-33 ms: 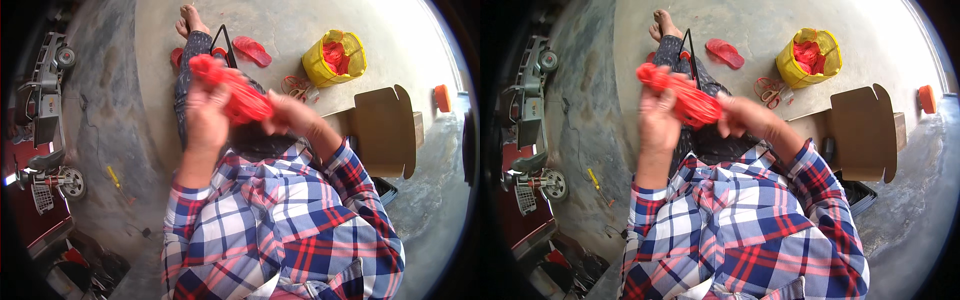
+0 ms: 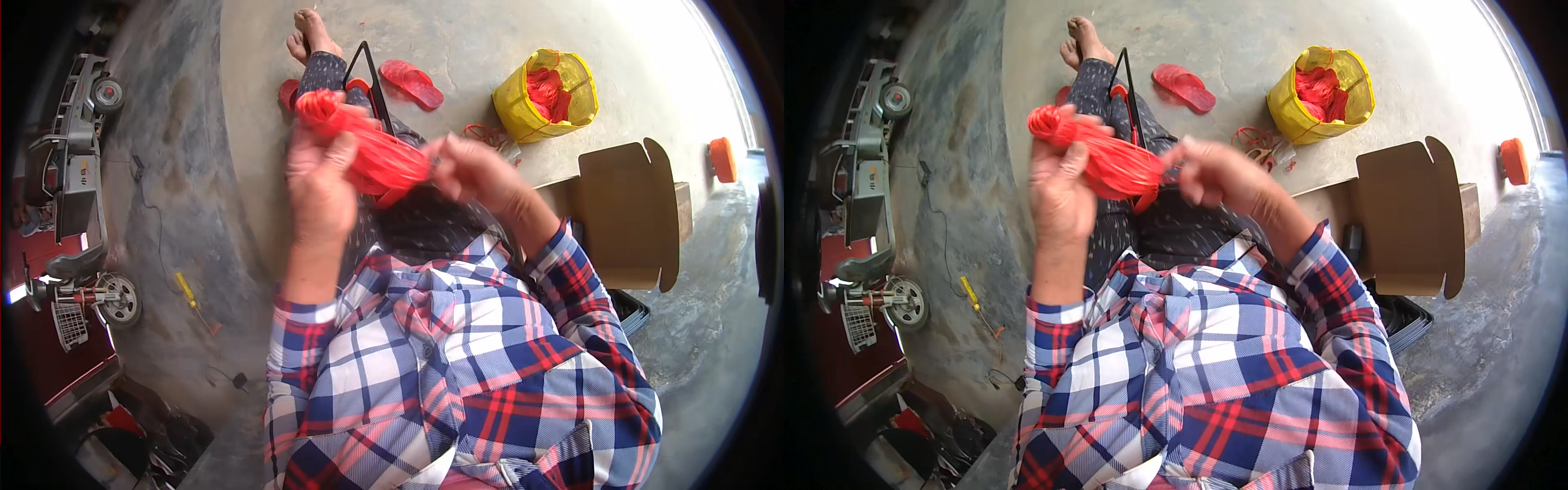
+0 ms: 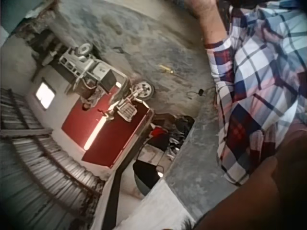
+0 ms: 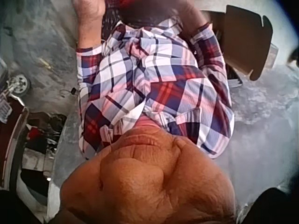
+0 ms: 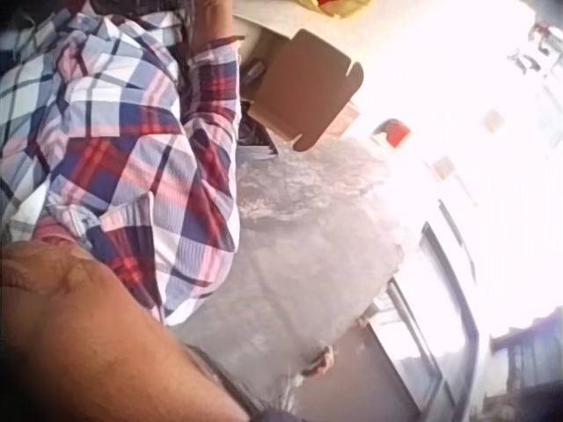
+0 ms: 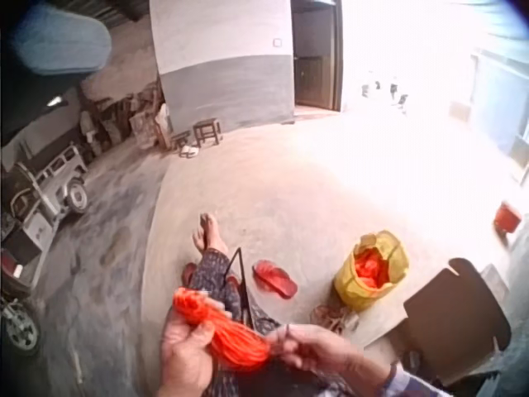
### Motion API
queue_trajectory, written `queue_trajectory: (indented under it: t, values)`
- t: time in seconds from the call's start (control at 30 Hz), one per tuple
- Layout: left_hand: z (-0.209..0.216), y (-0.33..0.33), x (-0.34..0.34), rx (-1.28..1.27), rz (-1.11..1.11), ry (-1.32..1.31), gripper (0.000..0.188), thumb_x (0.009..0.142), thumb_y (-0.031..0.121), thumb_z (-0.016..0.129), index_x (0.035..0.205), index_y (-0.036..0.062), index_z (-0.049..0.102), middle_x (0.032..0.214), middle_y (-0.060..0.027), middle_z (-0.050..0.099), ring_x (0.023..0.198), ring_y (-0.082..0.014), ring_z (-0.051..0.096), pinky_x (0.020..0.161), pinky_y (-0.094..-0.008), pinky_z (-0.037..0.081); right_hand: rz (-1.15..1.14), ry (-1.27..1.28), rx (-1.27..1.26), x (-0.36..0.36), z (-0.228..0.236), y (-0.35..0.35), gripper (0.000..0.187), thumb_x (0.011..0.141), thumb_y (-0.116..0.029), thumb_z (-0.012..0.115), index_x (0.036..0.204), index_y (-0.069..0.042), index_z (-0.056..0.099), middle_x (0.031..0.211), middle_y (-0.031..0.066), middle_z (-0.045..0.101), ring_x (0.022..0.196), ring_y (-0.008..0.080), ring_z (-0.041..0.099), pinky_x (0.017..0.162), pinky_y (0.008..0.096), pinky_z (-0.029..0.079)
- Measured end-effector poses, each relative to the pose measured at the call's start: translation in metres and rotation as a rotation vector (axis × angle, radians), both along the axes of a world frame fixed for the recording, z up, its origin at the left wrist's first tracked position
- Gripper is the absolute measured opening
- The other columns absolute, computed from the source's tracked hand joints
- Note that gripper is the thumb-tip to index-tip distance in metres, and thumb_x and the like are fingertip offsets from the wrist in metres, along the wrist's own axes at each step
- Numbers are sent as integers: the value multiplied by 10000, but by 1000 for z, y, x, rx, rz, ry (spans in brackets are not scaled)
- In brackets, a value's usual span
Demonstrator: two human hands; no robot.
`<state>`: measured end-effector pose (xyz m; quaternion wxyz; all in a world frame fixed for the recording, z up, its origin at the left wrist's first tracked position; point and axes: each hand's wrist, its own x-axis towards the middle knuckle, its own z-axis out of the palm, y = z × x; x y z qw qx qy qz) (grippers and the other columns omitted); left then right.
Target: The recorder is wrapping a red plastic cord around a black metal frame to create a mesh surface.
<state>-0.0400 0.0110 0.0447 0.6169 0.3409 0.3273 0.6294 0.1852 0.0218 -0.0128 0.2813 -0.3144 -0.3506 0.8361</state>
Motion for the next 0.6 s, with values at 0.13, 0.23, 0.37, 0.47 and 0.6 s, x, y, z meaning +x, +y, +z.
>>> queue_trajectory:
  t: [0.13,0.23,0.37,0.47,0.6]
  values:
    - [-22,21,-36,506,171,1280,318,704,-115,610,921,97,702,975,-66,548,912,-223,601,867,-339,485,-175,-296,227,4,-5,43,248,886,-258,638,966,-25,668,752,-27,581,581,53,457,522,189,356]
    - [-49,16,-26,502,-158,1811,335,699,-15,659,1007,117,684,884,-85,582,873,-275,603,780,-388,492,70,-659,1003,-20,-42,56,295,779,-226,717,1010,-45,687,959,126,647,886,261,625,830,349,489]
    - [-60,17,-9,277,-138,1760,329,739,27,626,1062,76,589,920,-142,619,892,-345,612,790,-436,483,290,-794,921,-43,-28,54,395,777,-255,721,1092,-26,652,1048,166,586,947,293,586,860,369,461]
    - [-61,18,4,164,-83,1661,247,762,34,600,999,52,532,947,-176,633,901,-379,609,815,-457,472,316,-896,1028,-36,-32,55,417,780,-271,707,1100,-12,639,1064,184,580,964,308,585,869,373,459]
    - [-75,23,-1,208,-74,1505,294,719,43,636,997,30,542,950,-161,622,952,-361,585,863,-428,460,23,-811,1116,-23,-42,52,419,789,-241,697,1106,22,619,1078,142,589,1005,265,590,878,337,456]
